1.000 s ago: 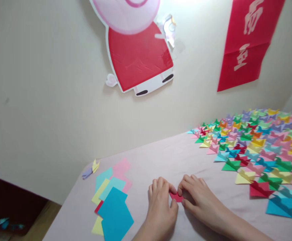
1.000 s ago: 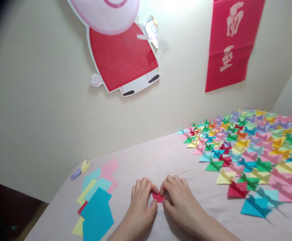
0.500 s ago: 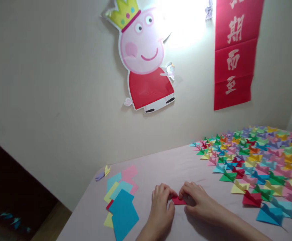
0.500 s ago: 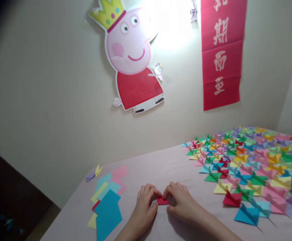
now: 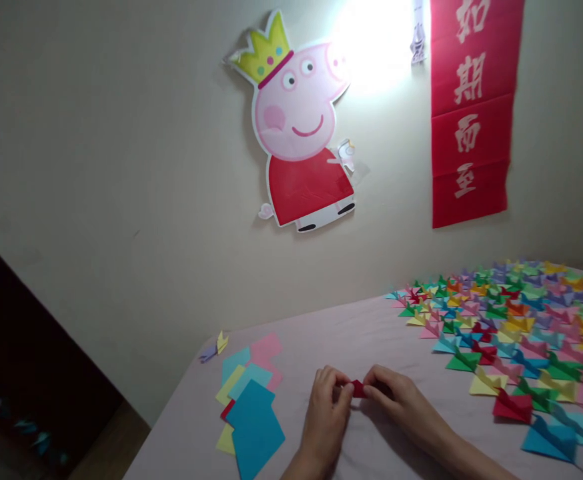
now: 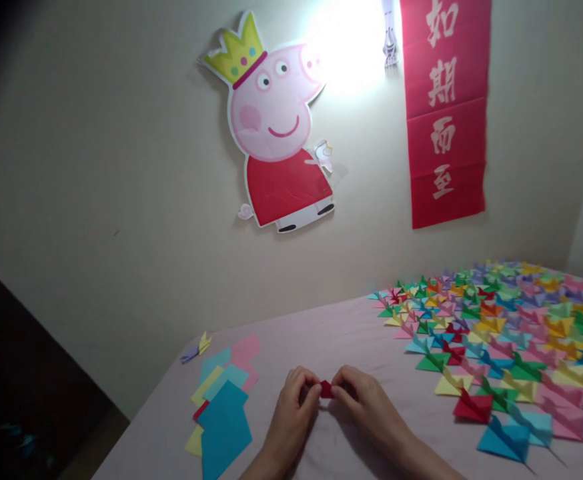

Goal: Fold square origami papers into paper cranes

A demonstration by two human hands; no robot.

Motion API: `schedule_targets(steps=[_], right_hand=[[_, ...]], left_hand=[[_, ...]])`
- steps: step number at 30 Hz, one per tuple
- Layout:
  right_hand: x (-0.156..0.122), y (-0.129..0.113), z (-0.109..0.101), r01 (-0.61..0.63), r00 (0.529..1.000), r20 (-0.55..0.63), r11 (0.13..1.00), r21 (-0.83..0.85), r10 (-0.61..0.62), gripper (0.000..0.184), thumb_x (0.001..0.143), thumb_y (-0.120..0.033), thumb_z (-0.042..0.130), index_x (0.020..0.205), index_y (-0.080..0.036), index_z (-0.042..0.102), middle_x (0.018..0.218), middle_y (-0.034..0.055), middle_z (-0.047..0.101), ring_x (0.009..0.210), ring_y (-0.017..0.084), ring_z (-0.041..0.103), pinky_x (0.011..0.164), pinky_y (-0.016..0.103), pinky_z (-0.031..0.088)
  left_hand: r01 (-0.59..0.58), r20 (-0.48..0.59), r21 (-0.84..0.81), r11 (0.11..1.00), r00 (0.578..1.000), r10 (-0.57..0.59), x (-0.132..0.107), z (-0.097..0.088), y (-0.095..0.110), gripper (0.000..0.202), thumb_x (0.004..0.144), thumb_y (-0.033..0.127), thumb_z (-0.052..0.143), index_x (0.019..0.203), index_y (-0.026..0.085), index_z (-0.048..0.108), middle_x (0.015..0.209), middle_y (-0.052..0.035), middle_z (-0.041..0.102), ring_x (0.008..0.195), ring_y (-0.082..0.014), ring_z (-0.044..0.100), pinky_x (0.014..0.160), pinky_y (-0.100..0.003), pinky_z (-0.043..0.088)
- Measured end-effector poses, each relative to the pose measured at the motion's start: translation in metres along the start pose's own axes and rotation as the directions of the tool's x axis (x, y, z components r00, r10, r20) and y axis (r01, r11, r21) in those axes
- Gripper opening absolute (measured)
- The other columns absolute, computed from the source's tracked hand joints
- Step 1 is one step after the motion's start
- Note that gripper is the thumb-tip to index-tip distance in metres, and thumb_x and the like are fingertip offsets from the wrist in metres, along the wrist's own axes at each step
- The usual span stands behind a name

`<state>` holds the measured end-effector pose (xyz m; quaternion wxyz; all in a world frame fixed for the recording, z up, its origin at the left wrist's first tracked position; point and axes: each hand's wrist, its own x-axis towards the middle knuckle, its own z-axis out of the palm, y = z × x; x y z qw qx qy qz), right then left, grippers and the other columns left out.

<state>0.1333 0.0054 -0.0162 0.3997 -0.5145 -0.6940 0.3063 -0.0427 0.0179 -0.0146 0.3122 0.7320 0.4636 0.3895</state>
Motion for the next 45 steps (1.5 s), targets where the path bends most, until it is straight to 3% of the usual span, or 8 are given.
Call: schedule_targets(steps=[9,19,24,31,35,39,42,45], right_hand=[[-0.001,-0.001,0.003,0.021,1.0,0.002,0.997,0.073,-0.021,0.025,0.088,-0.038,0.054,0.07,-0.02,0.056,0.068,-0.003,0.057,0.066,0.015,0.051,0.062,0.026,0.04],[-0.003,0.0,0.003,-0.033,0.996,0.085,0.954,0.298,0.008,0.026,0.086,-0.042,0.056,0.074,-0.019,0.058,0.063,-0.0044,0.054,0.062,0.014,0.049,0.059,0.026,0.037],[0.001,0.003,-0.001,-0.06,0.995,0.093,0.915,0.398,0.024,0.031,0.083,-0.049,0.057,0.074,-0.019,0.056,0.063,-0.0035,0.055,0.061,0.014,0.048,0.058,0.025,0.037],[0.001,0.007,0.003,-0.102,0.986,0.165,0.909,0.404,0.038,0.036,0.082,-0.054,0.058,0.071,-0.019,0.057,0.061,-0.0019,0.059,0.058,0.014,0.05,0.057,0.026,0.036],[0.0,0.008,0.003,-0.107,0.984,0.176,0.911,0.399,0.038,0.036,0.083,-0.052,0.059,0.071,-0.019,0.059,0.062,-0.001,0.063,0.059,0.015,0.053,0.059,0.026,0.038],[0.004,0.009,-0.004,-0.154,0.978,0.199,0.872,0.464,0.067,0.041,0.081,-0.06,0.059,0.076,-0.019,0.06,0.061,-0.0008,0.065,0.057,0.015,0.052,0.059,0.026,0.037],[0.005,0.008,-0.01,-0.213,0.966,0.235,0.852,0.477,0.11,0.044,0.078,-0.063,0.062,0.075,-0.019,0.059,0.058,-0.0015,0.064,0.053,0.013,0.047,0.056,0.025,0.033],[0.004,0.005,-0.01,-0.221,0.961,0.253,0.853,0.474,0.108,0.046,0.078,-0.064,0.062,0.072,-0.019,0.057,0.057,-0.0016,0.063,0.052,0.012,0.046,0.055,0.025,0.031]], left_hand=[[-0.02,0.025,0.009,1.0,0.999,0.02,0.0,0.001,0.002,0.015,0.09,0.026,0.052,0.076,0.02,0.054,0.084,-0.0019,0.057,0.083,-0.0193,0.051,0.076,-0.031,0.04],[0.045,0.034,-0.185,0.982,0.999,-0.04,0.001,0.003,0.002,0.003,0.078,0.022,0.056,0.079,0.019,0.055,0.078,0.0007,0.055,0.071,-0.0157,0.049,0.067,-0.028,0.038],[0.043,0.076,-0.308,0.95,0.997,-0.021,0.0,0.001,0.003,0.009,0.077,0.022,0.054,0.083,0.017,0.059,0.079,-0.0026,0.061,0.072,-0.0173,0.054,0.068,-0.029,0.041],[0.043,0.066,-0.549,0.835,0.998,-0.007,-0.001,0.009,0.002,0.03,0.072,0.017,0.055,0.102,0.017,0.054,0.105,-0.009,0.066,0.092,-0.0216,0.061,0.081,-0.032,0.046],[0.049,0.065,-0.545,0.837,0.998,-0.015,-0.001,0.014,0.001,0.022,0.072,0.014,0.054,0.093,0.016,0.058,0.087,-0.0037,0.064,0.082,-0.0179,0.06,0.074,-0.028,0.045],[0.075,0.085,-0.533,0.843,0.996,-0.035,-0.002,0.011,0.002,0.016,0.078,0.023,0.059,0.091,0.014,0.06,0.081,-0.0036,0.065,0.075,-0.017,0.059,0.07,-0.027,0.044],[0.072,0.092,-0.529,0.846,0.995,-0.028,-0.003,0.008,0.003,0.026,0.079,0.031,0.064,0.097,0.014,0.061,0.089,-0.0062,0.066,0.077,-0.018,0.06,0.07,-0.028,0.045],[0.054,0.075,-0.559,0.827,0.997,-0.015,-0.004,0.007,0.003,0.043,0.077,0.033,0.066,0.115,0.016,0.057,0.111,-0.0103,0.064,0.088,-0.0202,0.061,0.077,-0.031,0.048]])
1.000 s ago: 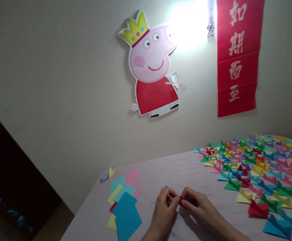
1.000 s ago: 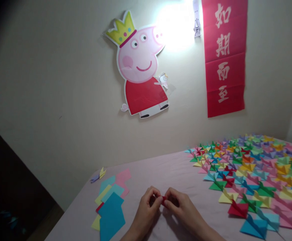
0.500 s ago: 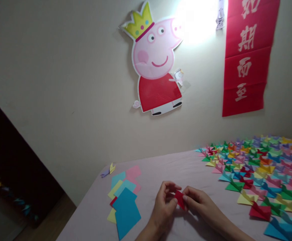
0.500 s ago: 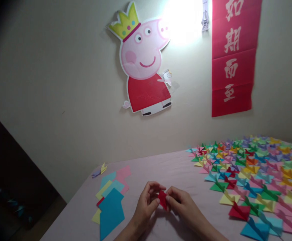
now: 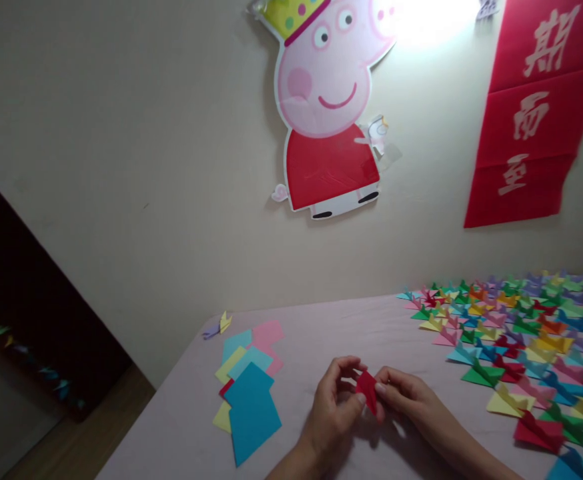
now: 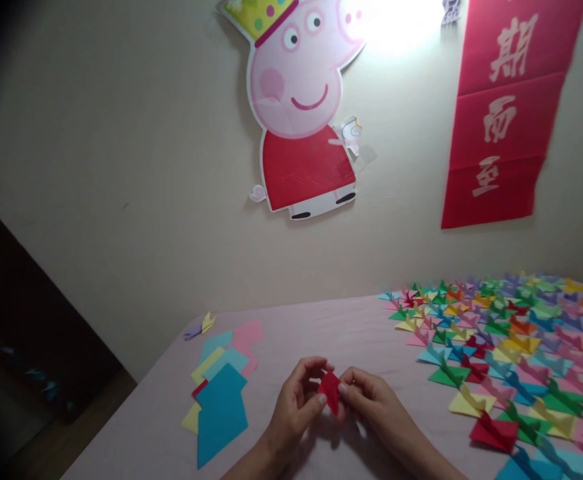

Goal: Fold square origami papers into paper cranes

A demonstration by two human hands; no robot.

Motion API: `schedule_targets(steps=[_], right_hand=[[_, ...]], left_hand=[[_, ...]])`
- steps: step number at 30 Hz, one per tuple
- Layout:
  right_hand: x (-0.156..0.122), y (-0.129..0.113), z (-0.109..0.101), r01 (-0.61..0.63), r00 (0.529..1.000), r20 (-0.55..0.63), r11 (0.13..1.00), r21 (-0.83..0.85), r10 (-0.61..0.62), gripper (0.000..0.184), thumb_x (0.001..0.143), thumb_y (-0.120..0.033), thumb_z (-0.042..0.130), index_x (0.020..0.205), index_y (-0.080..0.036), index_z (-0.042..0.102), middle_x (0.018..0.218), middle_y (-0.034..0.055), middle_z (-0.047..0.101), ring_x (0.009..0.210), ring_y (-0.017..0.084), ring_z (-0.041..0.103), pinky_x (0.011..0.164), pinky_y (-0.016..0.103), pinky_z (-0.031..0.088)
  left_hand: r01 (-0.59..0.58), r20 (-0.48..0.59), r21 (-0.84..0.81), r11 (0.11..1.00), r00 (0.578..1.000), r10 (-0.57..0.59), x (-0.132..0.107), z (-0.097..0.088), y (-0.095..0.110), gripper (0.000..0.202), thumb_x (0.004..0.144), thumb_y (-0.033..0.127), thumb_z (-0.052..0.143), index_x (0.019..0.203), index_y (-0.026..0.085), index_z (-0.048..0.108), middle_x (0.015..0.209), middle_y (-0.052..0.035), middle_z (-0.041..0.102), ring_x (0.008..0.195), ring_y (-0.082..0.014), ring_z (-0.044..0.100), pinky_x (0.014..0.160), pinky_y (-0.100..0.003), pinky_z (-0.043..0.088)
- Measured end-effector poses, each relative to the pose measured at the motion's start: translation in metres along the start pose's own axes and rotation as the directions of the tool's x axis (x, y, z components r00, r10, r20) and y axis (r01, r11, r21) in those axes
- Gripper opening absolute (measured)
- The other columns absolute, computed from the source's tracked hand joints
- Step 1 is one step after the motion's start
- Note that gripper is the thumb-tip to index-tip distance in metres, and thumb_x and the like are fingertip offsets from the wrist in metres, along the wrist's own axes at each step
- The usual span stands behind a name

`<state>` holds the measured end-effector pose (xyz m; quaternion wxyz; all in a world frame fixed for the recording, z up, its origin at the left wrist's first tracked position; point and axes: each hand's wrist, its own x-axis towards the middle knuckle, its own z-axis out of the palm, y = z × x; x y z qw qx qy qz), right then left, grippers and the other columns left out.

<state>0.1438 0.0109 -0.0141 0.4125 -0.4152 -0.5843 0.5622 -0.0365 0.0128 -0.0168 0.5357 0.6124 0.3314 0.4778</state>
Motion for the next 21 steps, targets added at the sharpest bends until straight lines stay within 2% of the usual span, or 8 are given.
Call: schedule_targets(steps=[2,4,11,14,17,21], right_hand=[[-0.001,0.0,0.002,0.007,1.0,0.007,1.0,-0.009,-0.007,0.045,0.078,-0.064,0.063,0.071,-0.019,0.057,0.057,-0.0013,0.064,0.052,0.012,0.046,0.055,0.025,0.031],[-0.001,0.0,0.004,0.017,1.0,0.005,1.0,-0.017,-0.017,0.044,0.078,-0.062,0.063,0.072,-0.019,0.057,0.058,-0.0008,0.065,0.053,0.013,0.047,0.055,0.025,0.033],[-0.002,0.005,0.001,0.031,0.999,-0.03,1.0,-0.001,-0.031,0.041,0.08,-0.059,0.063,0.073,-0.019,0.059,0.059,-0.0011,0.064,0.055,0.013,0.048,0.057,0.026,0.035],[-0.001,0.009,0.001,0.077,0.992,-0.098,0.997,-0.016,-0.078,0.04,0.081,-0.059,0.061,0.076,-0.02,0.058,0.063,-0.002,0.061,0.059,0.014,0.05,0.058,0.026,0.038],[0.0,0.011,0.004,0.138,0.98,-0.133,0.987,-0.077,-0.148,0.036,0.081,-0.056,0.061,0.084,-0.02,0.059,0.069,-0.0019,0.059,0.064,0.016,0.053,0.06,0.027,0.04],[-0.001,0.007,0.009,0.174,0.973,-0.118,0.965,-0.197,-0.199,0.029,0.083,-0.048,0.059,0.075,-0.021,0.055,0.068,-0.0025,0.054,0.064,0.016,0.051,0.06,0.027,0.04]], left_hand=[[0.009,-0.01,-0.012,1.0,1.0,-0.01,0.0,0.001,-0.001,0.045,0.076,0.029,0.065,0.118,0.016,0.056,0.117,-0.0116,0.063,0.094,-0.0219,0.061,0.08,-0.032,0.048],[0.025,-0.034,0.004,1.0,0.999,-0.025,0.0,0.002,-0.003,0.039,0.076,0.025,0.063,0.114,0.015,0.059,0.109,-0.0108,0.065,0.094,-0.0219,0.061,0.08,-0.031,0.048],[0.038,-0.096,0.089,0.995,0.995,-0.029,0.001,0.004,-0.005,0.015,0.076,0.025,0.062,0.088,0.015,0.062,0.084,-0.0056,0.067,0.077,-0.0185,0.06,0.069,-0.028,0.045],[0.078,-0.133,0.14,0.987,0.989,-0.06,0.001,0.005,-0.004,0.01,0.076,0.025,0.062,0.079,0.016,0.061,0.076,-0.0034,0.065,0.071,-0.0167,0.058,0.066,-0.026,0.043],[0.113,-0.12,0.213,0.971,0.989,-0.089,0.001,0.008,-0.003,0.007,0.075,0.023,0.063,0.077,0.016,0.063,0.074,-0.0021,0.066,0.067,-0.0156,0.057,0.063,-0.025,0.042],[0.114,-0.116,0.328,0.938,0.99,-0.08,-0.001,0.011,-0.004,0.005,0.076,0.022,0.064,0.075,0.018,0.065,0.073,-0.0004,0.066,0.067,-0.0151,0.055,0.063,-0.024,0.041]])
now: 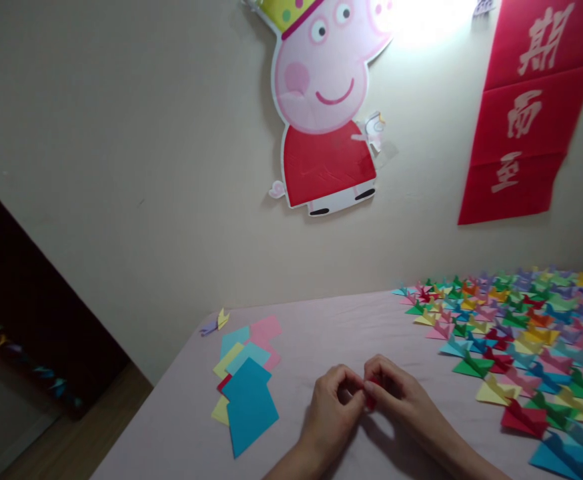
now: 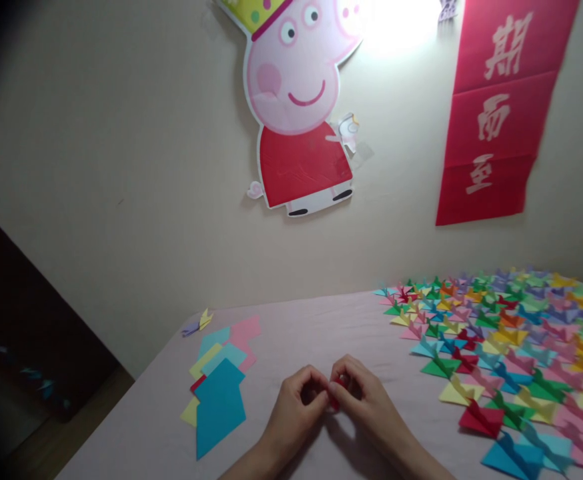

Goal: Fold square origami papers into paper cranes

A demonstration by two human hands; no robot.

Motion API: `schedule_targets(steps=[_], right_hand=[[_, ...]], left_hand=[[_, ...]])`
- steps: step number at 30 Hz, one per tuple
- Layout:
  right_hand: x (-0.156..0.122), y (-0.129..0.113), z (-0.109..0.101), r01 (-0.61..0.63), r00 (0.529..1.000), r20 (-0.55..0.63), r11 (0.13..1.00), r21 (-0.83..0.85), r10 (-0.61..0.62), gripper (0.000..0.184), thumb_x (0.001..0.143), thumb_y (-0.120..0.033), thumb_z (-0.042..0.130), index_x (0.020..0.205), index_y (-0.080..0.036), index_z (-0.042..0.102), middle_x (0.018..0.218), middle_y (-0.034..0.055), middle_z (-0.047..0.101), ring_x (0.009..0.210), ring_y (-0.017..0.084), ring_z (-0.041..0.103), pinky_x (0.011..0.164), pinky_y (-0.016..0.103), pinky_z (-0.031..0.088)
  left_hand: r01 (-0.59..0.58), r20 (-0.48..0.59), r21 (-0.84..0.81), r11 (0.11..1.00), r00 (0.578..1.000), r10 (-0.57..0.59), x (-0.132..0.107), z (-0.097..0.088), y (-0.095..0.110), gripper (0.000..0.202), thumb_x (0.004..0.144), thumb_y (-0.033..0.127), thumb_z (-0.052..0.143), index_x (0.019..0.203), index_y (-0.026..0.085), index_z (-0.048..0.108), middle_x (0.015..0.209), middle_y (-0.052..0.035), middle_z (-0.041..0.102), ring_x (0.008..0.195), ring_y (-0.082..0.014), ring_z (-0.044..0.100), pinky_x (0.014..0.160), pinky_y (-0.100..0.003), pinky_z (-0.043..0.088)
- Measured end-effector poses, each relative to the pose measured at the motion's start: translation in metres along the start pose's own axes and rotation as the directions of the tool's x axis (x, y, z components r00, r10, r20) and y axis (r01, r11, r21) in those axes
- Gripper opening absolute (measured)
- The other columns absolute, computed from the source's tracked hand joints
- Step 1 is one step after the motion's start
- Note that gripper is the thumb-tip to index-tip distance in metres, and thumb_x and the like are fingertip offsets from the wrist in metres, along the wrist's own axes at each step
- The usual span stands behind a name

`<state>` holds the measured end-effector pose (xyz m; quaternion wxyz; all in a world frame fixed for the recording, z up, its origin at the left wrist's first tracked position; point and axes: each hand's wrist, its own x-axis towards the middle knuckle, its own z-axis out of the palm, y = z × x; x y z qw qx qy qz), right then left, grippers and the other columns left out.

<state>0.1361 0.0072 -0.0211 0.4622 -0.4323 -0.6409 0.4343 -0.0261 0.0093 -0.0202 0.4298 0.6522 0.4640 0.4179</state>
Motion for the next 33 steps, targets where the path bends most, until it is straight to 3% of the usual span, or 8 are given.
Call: schedule_targets(steps=[7,12,15,19,21,23,26,33], right_hand=[[0.001,-0.004,-0.006,0.06,0.997,-0.032,0.958,-0.279,-0.072,0.014,0.082,-0.035,0.055,0.075,-0.023,0.053,0.077,0.0001,0.058,0.076,0.02,0.053,0.07,0.031,0.043],[0.003,-0.003,-0.015,0.07,0.997,-0.005,0.884,-0.462,-0.082,0.017,0.085,-0.03,0.051,0.069,-0.023,0.05,0.082,0.0027,0.06,0.085,0.023,0.053,0.079,0.036,0.043],[0.003,-0.002,-0.015,0.065,0.998,0.033,0.816,-0.574,-0.056,0.018,0.086,-0.025,0.05,0.068,-0.022,0.052,0.084,0.0046,0.061,0.087,0.024,0.052,0.08,0.038,0.043],[0.0,-0.003,-0.011,0.104,0.995,0.069,0.68,-0.726,-0.078,0.012,0.081,-0.015,0.054,0.071,-0.021,0.058,0.09,0.007,0.061,0.089,0.026,0.052,0.079,0.041,0.042],[-0.002,-0.006,-0.011,0.154,0.988,0.094,0.672,-0.724,-0.125,0.012,0.081,-0.01,0.053,0.08,-0.021,0.059,0.093,0.0073,0.061,0.089,0.025,0.053,0.079,0.039,0.044],[-0.004,-0.009,-0.012,0.239,0.971,0.179,0.702,-0.67,-0.16,0.021,0.079,-0.003,0.049,0.088,-0.02,0.059,0.094,0.0069,0.061,0.088,0.022,0.054,0.079,0.035,0.045],[-0.004,-0.013,-0.014,0.343,0.931,0.323,0.717,-0.607,-0.172,0.032,0.074,0.004,0.047,0.089,-0.02,0.061,0.093,0.0059,0.063,0.087,0.02,0.056,0.077,0.03,0.045],[0.001,-0.005,-0.013,0.456,0.889,0.383,0.546,-0.702,-0.251,0.026,0.087,-0.004,0.049,0.081,-0.02,0.068,0.083,0.004,0.068,0.076,0.018,0.056,0.071,0.03,0.04]], left_hand=[[0.02,-0.036,0.039,0.999,0.999,-0.018,-0.002,-0.003,0.004,0.001,0.077,0.019,0.06,0.076,0.019,0.062,0.074,0.0022,0.063,0.066,-0.0136,0.051,0.063,-0.024,0.04],[0.045,-0.059,0.045,0.998,0.997,-0.042,-0.002,-0.005,0.004,0.003,0.081,0.02,0.058,0.083,0.02,0.059,0.073,0.0036,0.059,0.068,-0.0138,0.051,0.066,-0.024,0.04],[0.016,-0.072,0.142,0.99,0.997,-0.006,-0.003,-0.004,0.002,0.027,0.078,0.013,0.056,0.102,0.023,0.06,0.082,0.0026,0.059,0.075,-0.0154,0.053,0.072,-0.026,0.041],[-0.107,0.005,0.463,0.88,0.993,0.118,-0.006,-0.004,0.004,0.029,0.076,0.009,0.057,0.099,0.025,0.066,0.087,-0.0013,0.059,0.092,-0.0225,0.05,0.084,-0.035,0.037],[-0.13,0.033,0.549,0.826,0.991,0.133,-0.007,-0.004,0.007,0.026,0.077,0.01,0.058,0.096,0.025,0.067,0.098,-0.0038,0.059,0.1,-0.0251,0.047,0.087,-0.038,0.035],[-0.16,0.073,0.584,0.796,0.987,0.144,-0.008,-0.006,0.008,0.029,0.077,0.008,0.057,0.097,0.026,0.067,0.107,-0.0043,0.057,0.103,-0.025,0.046,0.087,-0.038,0.035],[-0.255,0.19,0.599,0.759,0.966,0.174,-0.007,-0.009,0.01,0.033,0.079,0.002,0.05,0.097,0.025,0.065,0.103,-0.0032,0.059,0.098,-0.0231,0.046,0.085,-0.036,0.034],[-0.34,0.32,0.634,0.695,0.933,0.164,-0.004,-0.016,0.021,0.034,0.07,0.0,0.049,0.089,0.023,0.064,0.102,-0.0038,0.061,0.097,-0.0234,0.046,0.084,-0.038,0.033]])
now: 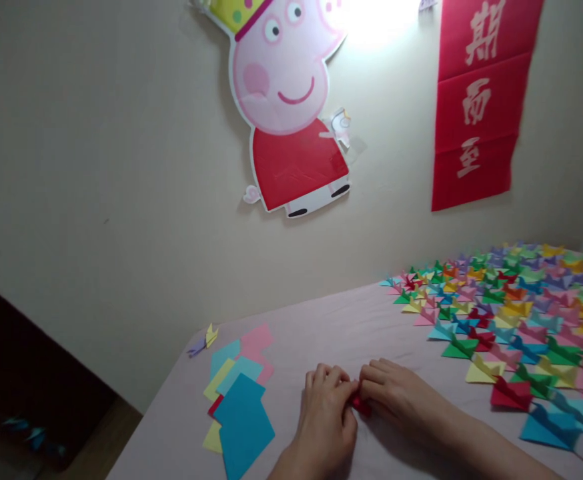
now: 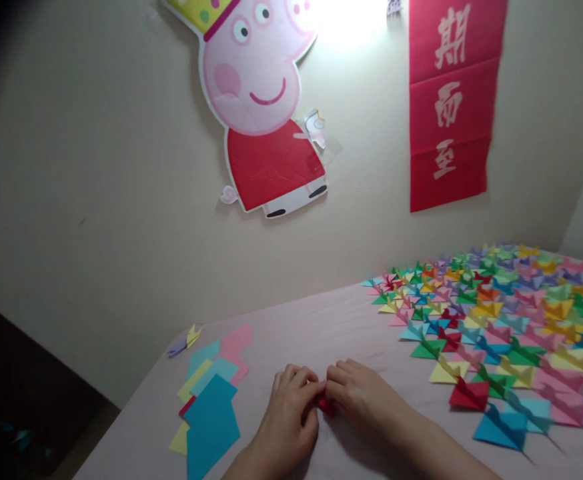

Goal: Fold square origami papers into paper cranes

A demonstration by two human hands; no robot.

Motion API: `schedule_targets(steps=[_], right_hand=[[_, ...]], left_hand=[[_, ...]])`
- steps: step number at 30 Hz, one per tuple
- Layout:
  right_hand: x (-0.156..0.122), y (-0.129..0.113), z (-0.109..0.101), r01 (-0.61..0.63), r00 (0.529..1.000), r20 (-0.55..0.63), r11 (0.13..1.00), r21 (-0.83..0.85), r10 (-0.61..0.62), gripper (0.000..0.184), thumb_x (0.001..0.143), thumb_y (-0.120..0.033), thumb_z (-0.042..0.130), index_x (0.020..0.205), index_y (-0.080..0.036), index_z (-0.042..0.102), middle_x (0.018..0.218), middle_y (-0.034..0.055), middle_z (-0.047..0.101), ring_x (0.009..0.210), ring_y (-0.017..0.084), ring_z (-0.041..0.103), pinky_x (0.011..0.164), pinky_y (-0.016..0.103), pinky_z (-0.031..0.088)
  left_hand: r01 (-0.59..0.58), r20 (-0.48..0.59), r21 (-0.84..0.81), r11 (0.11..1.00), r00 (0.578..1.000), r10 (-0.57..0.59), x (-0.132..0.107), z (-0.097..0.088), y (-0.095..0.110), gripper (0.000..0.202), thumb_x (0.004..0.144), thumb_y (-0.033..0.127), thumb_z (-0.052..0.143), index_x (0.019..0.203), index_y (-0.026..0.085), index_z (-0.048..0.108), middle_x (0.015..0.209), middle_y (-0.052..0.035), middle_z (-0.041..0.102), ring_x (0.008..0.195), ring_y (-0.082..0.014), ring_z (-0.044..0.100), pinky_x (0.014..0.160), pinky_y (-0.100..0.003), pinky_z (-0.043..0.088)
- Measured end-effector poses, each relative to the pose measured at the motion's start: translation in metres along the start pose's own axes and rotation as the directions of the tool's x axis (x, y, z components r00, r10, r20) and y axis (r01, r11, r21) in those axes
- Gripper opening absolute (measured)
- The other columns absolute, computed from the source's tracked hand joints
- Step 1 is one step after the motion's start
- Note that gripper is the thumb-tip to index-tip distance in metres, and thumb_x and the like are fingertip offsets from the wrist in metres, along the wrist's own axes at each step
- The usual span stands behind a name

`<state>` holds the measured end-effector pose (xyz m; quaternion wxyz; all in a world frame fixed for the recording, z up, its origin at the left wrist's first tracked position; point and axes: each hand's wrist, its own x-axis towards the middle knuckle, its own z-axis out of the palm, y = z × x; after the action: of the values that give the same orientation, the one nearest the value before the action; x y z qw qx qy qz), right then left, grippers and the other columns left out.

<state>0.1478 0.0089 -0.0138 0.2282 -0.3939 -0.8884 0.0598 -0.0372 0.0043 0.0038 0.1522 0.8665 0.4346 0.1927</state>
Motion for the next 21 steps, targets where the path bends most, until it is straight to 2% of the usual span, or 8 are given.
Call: schedule_targets(steps=[3,9,15,21], right_hand=[[-0.002,0.001,0.001,-0.052,0.998,-0.025,0.999,-0.001,0.052,0.024,0.087,-0.005,0.049,0.082,-0.02,0.067,0.084,0.0039,0.068,0.076,0.018,0.056,0.07,0.03,0.039],[-0.006,0.001,-0.001,-0.186,0.978,-0.071,0.974,0.126,0.196,0.018,0.081,-0.006,0.05,0.078,-0.021,0.062,0.085,0.0047,0.065,0.08,0.019,0.056,0.071,0.03,0.042],[-0.007,0.004,-0.005,-0.227,0.969,-0.047,0.951,0.208,0.242,0.018,0.078,-0.006,0.05,0.08,-0.022,0.059,0.088,0.004,0.063,0.087,0.021,0.055,0.081,0.035,0.043],[-0.009,0.021,0.005,-0.297,0.945,-0.055,0.917,0.265,0.322,0.019,0.084,-0.009,0.049,0.077,-0.022,0.061,0.084,0.0039,0.065,0.085,0.022,0.055,0.085,0.04,0.041]], left_hand=[[0.008,0.041,-0.001,1.0,0.999,-0.008,0.004,-0.006,0.003,0.029,0.069,0.004,0.054,0.087,0.023,0.065,0.099,-0.0031,0.062,0.097,-0.0236,0.048,0.084,-0.038,0.032],[0.028,0.061,0.018,0.999,0.998,-0.029,0.011,-0.01,0.006,0.016,0.078,0.014,0.06,0.086,0.025,0.069,0.095,-0.0032,0.065,0.096,-0.025,0.049,0.083,-0.04,0.031],[-0.002,-0.042,0.066,0.998,0.999,0.005,0.016,0.006,-0.001,0.017,0.08,0.008,0.058,0.08,0.022,0.068,0.087,-0.0024,0.065,0.09,-0.0229,0.05,0.081,-0.04,0.031],[-0.034,-0.129,0.124,0.992,0.99,0.05,0.02,0.022,-0.009,0.016,0.078,0.004,0.059,0.074,0.02,0.061,0.085,-0.0036,0.064,0.088,-0.023,0.05,0.078,-0.039,0.032]])
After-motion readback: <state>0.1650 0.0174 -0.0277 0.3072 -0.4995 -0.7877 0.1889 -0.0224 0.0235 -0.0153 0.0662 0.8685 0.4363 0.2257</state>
